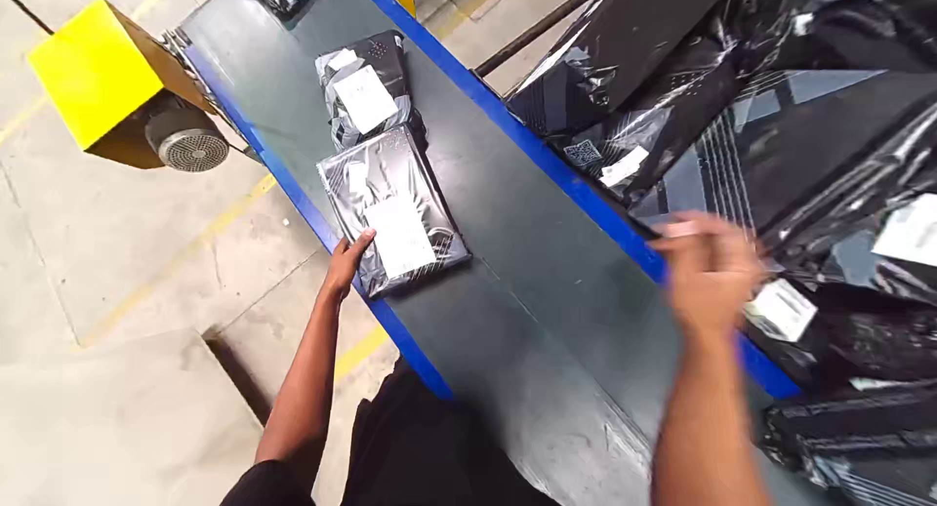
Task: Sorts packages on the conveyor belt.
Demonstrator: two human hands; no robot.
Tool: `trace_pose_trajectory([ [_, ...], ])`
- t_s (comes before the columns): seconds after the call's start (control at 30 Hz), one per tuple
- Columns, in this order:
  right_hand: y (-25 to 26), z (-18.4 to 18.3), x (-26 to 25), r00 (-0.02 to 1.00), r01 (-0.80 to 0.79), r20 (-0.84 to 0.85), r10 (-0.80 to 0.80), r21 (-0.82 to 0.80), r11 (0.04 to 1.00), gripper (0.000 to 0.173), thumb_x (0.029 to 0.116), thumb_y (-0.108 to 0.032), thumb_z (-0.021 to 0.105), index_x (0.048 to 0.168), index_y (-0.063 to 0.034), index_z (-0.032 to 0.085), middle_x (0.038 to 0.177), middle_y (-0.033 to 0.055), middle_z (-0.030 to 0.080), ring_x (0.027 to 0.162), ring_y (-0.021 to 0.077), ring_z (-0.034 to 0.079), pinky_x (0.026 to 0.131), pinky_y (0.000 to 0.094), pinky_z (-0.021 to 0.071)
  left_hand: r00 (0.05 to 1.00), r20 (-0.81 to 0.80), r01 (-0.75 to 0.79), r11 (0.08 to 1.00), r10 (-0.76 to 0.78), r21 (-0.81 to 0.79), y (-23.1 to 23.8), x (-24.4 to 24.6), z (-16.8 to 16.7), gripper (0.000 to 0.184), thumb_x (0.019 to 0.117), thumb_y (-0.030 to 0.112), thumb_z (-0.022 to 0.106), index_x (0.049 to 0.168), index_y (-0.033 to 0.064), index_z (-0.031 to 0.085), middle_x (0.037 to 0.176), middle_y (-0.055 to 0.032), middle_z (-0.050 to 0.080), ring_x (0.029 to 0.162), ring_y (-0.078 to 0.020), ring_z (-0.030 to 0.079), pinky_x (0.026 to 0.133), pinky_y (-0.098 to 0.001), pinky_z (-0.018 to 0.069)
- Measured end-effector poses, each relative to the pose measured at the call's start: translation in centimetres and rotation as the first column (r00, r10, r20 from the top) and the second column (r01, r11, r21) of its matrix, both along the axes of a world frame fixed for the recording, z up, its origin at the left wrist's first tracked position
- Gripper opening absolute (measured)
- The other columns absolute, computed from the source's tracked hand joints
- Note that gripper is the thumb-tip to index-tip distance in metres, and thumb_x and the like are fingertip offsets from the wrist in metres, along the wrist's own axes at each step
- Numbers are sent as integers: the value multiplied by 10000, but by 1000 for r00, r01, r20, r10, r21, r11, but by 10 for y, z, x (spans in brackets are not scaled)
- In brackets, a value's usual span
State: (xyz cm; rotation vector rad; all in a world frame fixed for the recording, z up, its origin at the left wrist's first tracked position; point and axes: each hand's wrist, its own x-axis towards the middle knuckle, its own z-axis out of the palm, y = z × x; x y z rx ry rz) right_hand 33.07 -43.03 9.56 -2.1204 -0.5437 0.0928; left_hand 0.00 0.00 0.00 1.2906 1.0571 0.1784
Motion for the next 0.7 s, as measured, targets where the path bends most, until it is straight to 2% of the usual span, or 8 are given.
trace_pose_trajectory([
  [0.1, 89, -47, -108, 929, -189, -307, 208, 91, 978, 591, 1017, -446, 597, 1470, -74, 522, 1430, 111, 600, 1208, 179, 656, 973, 390, 599, 1000, 23, 3, 1000, -4, 23, 1, 1, -2, 714, 943, 579, 656, 1373, 16, 566, 1181, -128, 726, 1076, -225, 715, 948, -444, 605],
  [0.23, 172, -94, -181, 862, -267, -370, 347, 249, 931, 782, 983, -528, 625, 1567, -64, 392, 1523, 121, 526, 1352, 171, 561, 1116, 400, 506, 994, 111, -21, 1000, 23, -18, -13, -4, -3, 690, 995, 588, 561, 1406, 35, 545, 1208, -134, 717, 1101, -233, 706, 950, -457, 599],
  [0.33, 163, -77, -230, 886, -168, -340, 315, 397, 902, 553, 971, -411, 693, 1369, -43, 587, 1322, 104, 656, 1222, 175, 633, 1047, 401, 553, 967, 254, 37, 984, 9, -174, -33, -30, 21, 590, 1063, 529, 424, 1468, 106, 502, 1257, -122, 696, 1126, -247, 690, 942, -488, 592],
  [0.4, 133, -61, -252, 868, -108, -367, 335, 519, 848, 464, 963, -337, 697, 1304, -33, 612, 1390, 139, 609, 1310, 244, 573, 1081, 429, 520, 963, 266, 115, 955, -40, -273, -44, -52, 40, 559, 1049, 487, 467, 1448, 97, 500, 1177, -144, 717, 1044, -265, 713, 882, -494, 610],
  [0.5, 95, -61, -283, 694, 192, -665, 276, 540, 819, 877, 923, -463, 690, 1591, -97, 257, 1542, 96, 470, 1356, 195, 525, 1077, 401, 513, 938, 264, 309, 887, -224, -344, -77, -71, 45, 717, 1004, 397, 602, 1578, 113, 280, 1266, -172, 674, 1087, -283, 701, 929, -491, 597],
  [0.53, 89, -59, -290, 600, 323, -761, 247, 513, 795, 984, 870, -490, 728, 1631, -173, 191, 1508, 66, 516, 1296, 177, 579, 1029, 407, 547, 906, 294, 394, 865, -306, -312, -78, -66, 46, 792, 984, 391, 642, 1605, 112, 238, 1354, -170, 628, 1156, -277, 674, 979, -483, 578],
  [0.63, 81, -51, -303, 485, 575, -858, 169, 458, 678, 811, 738, -463, 848, 1407, -171, 497, 1103, 55, 737, 966, 158, 735, 814, 384, 642, 730, 290, 652, 757, -619, -26, -21, -21, 61, 739, 1012, 478, 576, 1593, 86, 341, 1576, -125, 449, 1397, -218, 499, 1151, -440, 442],
  [0.7, 96, -42, -306, 546, 644, -835, 68, 471, 602, 703, 748, -442, 846, 1335, -171, 569, 1072, 38, 746, 947, 142, 738, 804, 373, 642, 808, 188, 514, 823, -559, 241, 54, 36, 72, 753, 987, 522, 589, 1551, 58, 404, 1579, -150, 436, 1438, -235, 448, 1182, -443, 405],
])
